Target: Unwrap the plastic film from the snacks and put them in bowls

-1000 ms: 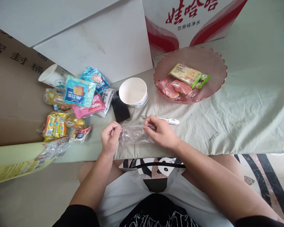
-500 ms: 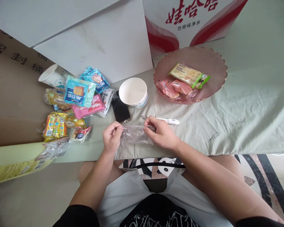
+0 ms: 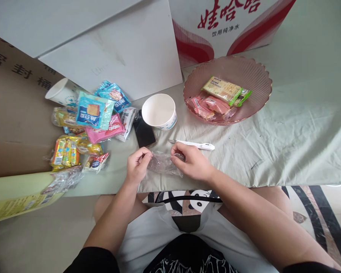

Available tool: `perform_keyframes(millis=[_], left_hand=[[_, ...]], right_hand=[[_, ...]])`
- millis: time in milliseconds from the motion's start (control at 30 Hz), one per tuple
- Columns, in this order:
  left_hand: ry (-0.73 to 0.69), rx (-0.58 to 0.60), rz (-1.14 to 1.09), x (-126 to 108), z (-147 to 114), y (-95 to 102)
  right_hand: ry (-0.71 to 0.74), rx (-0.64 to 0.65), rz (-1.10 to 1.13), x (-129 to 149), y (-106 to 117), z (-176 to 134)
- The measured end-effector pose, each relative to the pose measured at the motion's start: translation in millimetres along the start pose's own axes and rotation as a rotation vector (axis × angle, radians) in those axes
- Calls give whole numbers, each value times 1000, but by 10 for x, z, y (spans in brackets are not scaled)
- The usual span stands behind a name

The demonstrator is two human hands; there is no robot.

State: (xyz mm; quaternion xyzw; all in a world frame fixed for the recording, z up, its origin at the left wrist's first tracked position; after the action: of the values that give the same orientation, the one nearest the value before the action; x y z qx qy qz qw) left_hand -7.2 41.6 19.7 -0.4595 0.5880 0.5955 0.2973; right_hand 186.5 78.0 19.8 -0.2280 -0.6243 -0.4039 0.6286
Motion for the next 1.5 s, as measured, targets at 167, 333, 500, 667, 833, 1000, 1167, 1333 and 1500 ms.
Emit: perform_keyframes(millis=[167, 333, 500, 667, 833, 1000, 1167, 1333, 1500], left_hand=[[17, 24, 14, 44, 7, -11], [34, 37, 8, 66, 20, -19], [27, 41, 18, 62, 26, -24], [12, 49, 49, 59, 26, -35], [-8, 64, 68, 45, 20, -44], [-12, 71, 93, 43, 15, -54], [-31, 79, 114, 20, 9, -69], [-47, 77, 114, 10, 11, -80], [-50, 77, 112, 12, 9, -75]], right_hand=[[4, 21, -31, 1, -8, -1], [0, 30, -38, 13, -10, 4], [-4, 36, -42, 10, -14, 3], [0, 46, -57, 8, -17, -1], [7, 59, -81, 9, -21, -3], [33, 76, -122, 8, -34, 2], [62, 98, -150, 16, -43, 2], [67, 109, -155, 22, -46, 4], [66, 107, -158, 15, -50, 5]])
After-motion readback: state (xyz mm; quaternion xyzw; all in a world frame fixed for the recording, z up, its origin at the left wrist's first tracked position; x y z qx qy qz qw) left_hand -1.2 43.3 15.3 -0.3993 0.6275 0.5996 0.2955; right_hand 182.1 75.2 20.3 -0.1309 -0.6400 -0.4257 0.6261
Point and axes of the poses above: each hand's wrist, its own z-axis towards the middle knuckle, its own y-axis out of the back of the hand, x = y × z, the point moved 6 cm from there along z, towards the middle knuckle, and after that the axes turned 12 degrees about y, right-handed, at the moved point
